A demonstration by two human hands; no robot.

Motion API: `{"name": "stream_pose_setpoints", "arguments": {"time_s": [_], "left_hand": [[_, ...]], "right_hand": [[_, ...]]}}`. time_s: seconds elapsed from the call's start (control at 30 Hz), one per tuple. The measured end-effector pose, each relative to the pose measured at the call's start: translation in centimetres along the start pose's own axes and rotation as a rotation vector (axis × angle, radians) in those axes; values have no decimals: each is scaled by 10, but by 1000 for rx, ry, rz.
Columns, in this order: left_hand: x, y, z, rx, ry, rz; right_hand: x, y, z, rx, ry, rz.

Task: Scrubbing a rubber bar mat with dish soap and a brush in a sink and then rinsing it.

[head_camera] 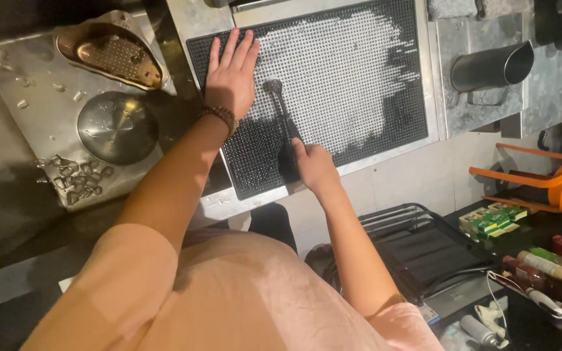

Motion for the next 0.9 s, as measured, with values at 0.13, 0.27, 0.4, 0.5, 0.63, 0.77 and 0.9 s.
{"name": "stream_pose_setpoints", "arguments": {"time_s": [0.13, 0.27, 0.4, 0.5, 0.63, 0.77, 0.9], "left_hand": [[-9, -23, -6, -25, -31, -31], [-10, -29, 6, -53, -12, -86], [-13, -30, -1, 20, -38, -96], [-7, -22, 1, 15, -31, -58], [-8, -15, 0, 19, -41, -21], [-10, -18, 2, 52, -64, 0], [-7, -8, -1, 22, -39, 43]], "right_hand": [[56, -10, 64, -13, -61, 72], [103, -30, 128, -111, -234, 50], [95, -43, 84, -30, -105, -1], [41, -54, 36, 106, 48, 42], [44, -61, 76, 109, 48, 102], [106, -49, 112, 52, 45, 268], [148, 16, 98, 156, -159, 311]]}}
Point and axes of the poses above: each hand's wrist, its own z-axis away from the middle knuckle, its own y-axis out of the back of the hand, x = y × z, the point moved 2 cm from there along -z, towards the middle knuckle
